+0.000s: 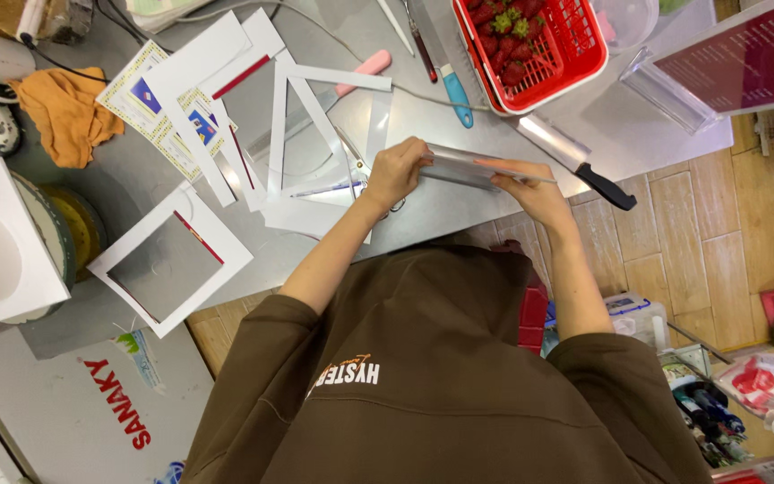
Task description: The person assembles a menu holder by inserting a red printed menu into a clear plastic sleeve. They use scissors to trim the edges of the menu to fit the sleeve and then place the finished holder on the table. Finally, they gather the leftover paper scraps and discard them into a bin.
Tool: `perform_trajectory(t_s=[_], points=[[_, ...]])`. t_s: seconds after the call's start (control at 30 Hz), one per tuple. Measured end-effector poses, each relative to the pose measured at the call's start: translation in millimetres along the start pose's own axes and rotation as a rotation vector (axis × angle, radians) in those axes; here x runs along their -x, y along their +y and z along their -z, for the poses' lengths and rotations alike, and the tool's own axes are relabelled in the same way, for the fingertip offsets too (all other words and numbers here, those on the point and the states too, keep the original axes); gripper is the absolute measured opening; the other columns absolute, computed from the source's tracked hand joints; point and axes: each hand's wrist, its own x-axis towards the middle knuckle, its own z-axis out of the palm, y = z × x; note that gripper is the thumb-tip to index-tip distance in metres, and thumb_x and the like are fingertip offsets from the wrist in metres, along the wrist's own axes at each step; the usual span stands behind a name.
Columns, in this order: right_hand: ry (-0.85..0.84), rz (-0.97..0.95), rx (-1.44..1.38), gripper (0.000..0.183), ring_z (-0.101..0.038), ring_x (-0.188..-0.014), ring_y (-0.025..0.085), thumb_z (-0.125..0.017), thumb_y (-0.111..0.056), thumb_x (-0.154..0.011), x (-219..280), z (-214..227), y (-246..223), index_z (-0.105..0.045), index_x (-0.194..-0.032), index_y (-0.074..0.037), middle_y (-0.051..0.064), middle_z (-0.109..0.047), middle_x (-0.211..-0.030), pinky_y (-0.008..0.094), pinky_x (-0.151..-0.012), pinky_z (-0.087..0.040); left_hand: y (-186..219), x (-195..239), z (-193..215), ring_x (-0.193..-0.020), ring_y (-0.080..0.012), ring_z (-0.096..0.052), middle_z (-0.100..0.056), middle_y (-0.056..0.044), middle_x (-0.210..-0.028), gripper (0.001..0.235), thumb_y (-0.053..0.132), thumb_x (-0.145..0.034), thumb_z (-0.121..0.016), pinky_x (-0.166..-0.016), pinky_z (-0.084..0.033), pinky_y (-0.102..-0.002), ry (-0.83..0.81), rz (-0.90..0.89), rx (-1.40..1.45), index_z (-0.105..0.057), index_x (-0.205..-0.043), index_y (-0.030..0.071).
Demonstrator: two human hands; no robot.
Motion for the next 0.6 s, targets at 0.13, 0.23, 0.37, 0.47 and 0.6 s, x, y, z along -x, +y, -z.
perform_trajectory(t_s=[0.13,0.23,0.37,0.47,0.6], points=[[0.008,-0.056,-0.002,0.037,-0.064,-0.097,0.011,-0.068,0.004,-0.093,0.9,-0.6,2.6,-0.074,-0.127,-0.010,0.006,-0.076,-0.113,0.026,-0.088,-0.053,0.6,0.9,-0.9,-0.075,-0.0304,-0.067,-0.064,-0.009,-0.089,0.023,-0.001,-0.084,-0.076,-0.063,-0.053,-0.039,0.008,0.030,0.048,-0.056,-0.094,0.006],[0.018,-0.067,-0.046,0.034,-0.066,-0.098,0.011,-0.068,0.002,-0.094,-3.2,2.9,18.6,-0.074,-0.125,-0.009,0.004,-0.075,-0.111,0.026,-0.088,-0.054,-2.8,0.2,-3.2,-0.075,-0.0311,-0.067,-0.063,-0.010,-0.088,0.024,-0.001,-0.085,-0.076,-0.062,-0.053,-0.039,0.014,0.055,0.050,-0.054,-0.094,0.005],[0.049,-0.091,-0.056,0.030,-0.066,-0.097,0.011,-0.071,-0.002,-0.095,-1.2,9.8,53.2,-0.073,-0.125,-0.007,0.003,-0.075,-0.110,0.026,-0.084,-0.052,-3.1,2.5,-13.0,-0.076,-0.0348,-0.065,-0.059,-0.012,-0.086,0.027,0.000,-0.085,-0.076,-0.063,-0.051,-0.043,0.036,0.026,0.023,-0.050,-0.092,0.004],[0.103,-0.082,-0.076,0.031,-0.065,-0.098,0.011,-0.074,-0.006,-0.095,-0.8,9.3,71.7,-0.072,-0.126,-0.005,0.004,-0.073,-0.109,0.027,-0.086,-0.053,-5.3,3.3,-15.8,-0.077,-0.0330,-0.067,-0.059,-0.012,-0.086,0.028,0.000,-0.088,-0.075,-0.063,-0.051,-0.042,0.030,0.056,0.059,-0.048,-0.091,0.004],[0.131,-0.008,-0.070,0.033,-0.065,-0.100,0.011,-0.078,-0.012,-0.094,-2.9,15.3,89.2,-0.072,-0.124,-0.003,0.004,-0.073,-0.109,0.027,-0.090,-0.054,-2.3,3.5,-15.9,-0.077,-0.0356,-0.064,-0.059,-0.014,-0.087,0.026,0.002,-0.086,-0.076,-0.064,-0.050,-0.043,0.051,0.063,0.040,-0.051,-0.093,0.002]])
